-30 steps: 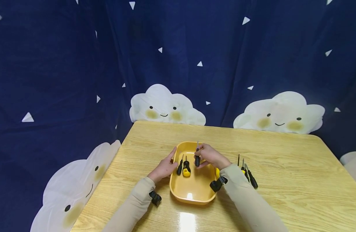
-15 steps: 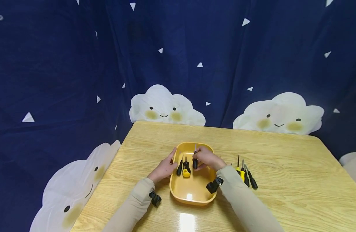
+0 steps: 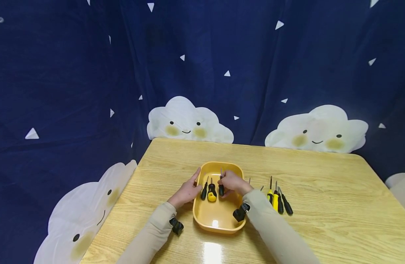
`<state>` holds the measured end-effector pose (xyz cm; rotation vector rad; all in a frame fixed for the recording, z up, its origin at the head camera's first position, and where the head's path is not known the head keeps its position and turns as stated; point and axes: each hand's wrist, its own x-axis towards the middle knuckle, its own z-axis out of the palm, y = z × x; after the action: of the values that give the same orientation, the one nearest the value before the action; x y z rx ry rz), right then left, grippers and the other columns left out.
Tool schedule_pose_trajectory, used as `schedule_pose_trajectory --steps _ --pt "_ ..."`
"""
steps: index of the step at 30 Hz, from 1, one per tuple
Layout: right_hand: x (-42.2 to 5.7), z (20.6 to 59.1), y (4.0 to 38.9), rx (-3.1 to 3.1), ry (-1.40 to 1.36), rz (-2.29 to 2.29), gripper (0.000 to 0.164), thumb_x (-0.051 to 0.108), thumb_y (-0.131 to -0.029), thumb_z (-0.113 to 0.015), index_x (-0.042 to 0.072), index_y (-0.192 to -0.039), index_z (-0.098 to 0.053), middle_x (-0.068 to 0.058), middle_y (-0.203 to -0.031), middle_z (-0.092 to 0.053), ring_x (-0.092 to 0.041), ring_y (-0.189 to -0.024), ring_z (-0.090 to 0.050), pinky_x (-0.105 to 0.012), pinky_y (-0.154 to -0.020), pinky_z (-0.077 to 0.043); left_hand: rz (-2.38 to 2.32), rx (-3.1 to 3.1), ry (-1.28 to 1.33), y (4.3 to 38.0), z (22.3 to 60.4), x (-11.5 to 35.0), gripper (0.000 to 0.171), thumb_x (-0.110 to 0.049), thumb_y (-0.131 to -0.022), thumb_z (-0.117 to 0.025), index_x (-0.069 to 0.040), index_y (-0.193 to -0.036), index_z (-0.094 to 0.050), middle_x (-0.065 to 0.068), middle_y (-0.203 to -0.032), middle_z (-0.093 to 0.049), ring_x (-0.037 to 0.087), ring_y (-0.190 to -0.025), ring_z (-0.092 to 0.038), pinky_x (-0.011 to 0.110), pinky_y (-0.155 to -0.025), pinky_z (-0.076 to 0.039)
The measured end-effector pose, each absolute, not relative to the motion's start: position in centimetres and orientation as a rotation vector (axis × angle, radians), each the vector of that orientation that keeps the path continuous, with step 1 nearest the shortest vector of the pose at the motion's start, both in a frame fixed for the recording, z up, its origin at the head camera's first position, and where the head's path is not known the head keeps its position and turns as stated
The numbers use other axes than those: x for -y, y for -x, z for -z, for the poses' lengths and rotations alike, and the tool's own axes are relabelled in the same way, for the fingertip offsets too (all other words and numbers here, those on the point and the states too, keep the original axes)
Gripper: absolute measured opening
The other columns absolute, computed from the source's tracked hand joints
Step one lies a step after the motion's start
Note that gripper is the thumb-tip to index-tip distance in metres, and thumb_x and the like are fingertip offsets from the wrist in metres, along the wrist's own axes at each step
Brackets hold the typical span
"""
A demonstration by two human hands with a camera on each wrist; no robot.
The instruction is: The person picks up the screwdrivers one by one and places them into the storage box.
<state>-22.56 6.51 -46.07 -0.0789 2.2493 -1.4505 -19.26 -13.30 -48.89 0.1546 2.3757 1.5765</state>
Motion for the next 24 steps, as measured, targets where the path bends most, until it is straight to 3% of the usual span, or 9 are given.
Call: schedule_pose_trajectory --steps 5,10,19,24 --pt "-6.4 46.3 22.5 -2.38 0.134 1.312 0.016 0.0 -0.089 -0.056 0.001 -0.079 -0.043 -0.015 -0.073 -0.052 -0.028 -0.054 -0.063 -0.036 -0.048 -0.055 -1.562 -2.392 -0.152 19.3 48.9 13.2 0.072 -0.011 -0.094 -0.047 -0.03 -0.153 -0.01 0.019 -0.109 -0.058 0.022 -0.066 -0.065 0.035 -0.05 -0.055" --pt "-6.2 46.8 22.5 -2.471 0.153 1.218 0.016 0.002 -0.088 -0.059 0.001 -0.082 -0.044 -0.016 -0.075 -0.054 -0.026 -0.047 -0.062 -0.033 -0.045 -0.054 -1.56 -2.4 -0.143 19.3 48.9 13.2 0.072 -0.01 -0.094 -0.046 -0.03 -0.153 -0.011 0.02 -0.11 -0.058 0.022 -0.065 -0.065 0.034 -0.051 -0.055" --pt "-6.0 47.4 22.7 -2.52 0.167 1.131 0.019 0.002 -0.086 -0.059 0.001 -0.069 -0.051 -0.015 -0.069 -0.057 -0.024 -0.043 -0.061 -0.032 -0.043 -0.053 -1.566 -2.386 -0.15 19.3 49.1 13.3 0.071 -0.011 -0.095 -0.045 -0.031 -0.153 -0.01 0.02 -0.111 -0.058 0.022 -0.065 -0.066 0.034 -0.051 -0.055" --pt "-6.0 47.4 22.6 -2.536 0.159 1.104 0.016 0.001 -0.085 -0.058 0.0 -0.07 -0.053 -0.015 -0.069 -0.057 -0.023 -0.044 -0.061 -0.031 -0.043 -0.053 -1.565 -2.388 -0.156 19.4 49.2 13.4 0.072 -0.012 -0.094 -0.046 -0.032 -0.153 -0.01 0.019 -0.111 -0.058 0.022 -0.065 -0.066 0.035 -0.05 -0.055"
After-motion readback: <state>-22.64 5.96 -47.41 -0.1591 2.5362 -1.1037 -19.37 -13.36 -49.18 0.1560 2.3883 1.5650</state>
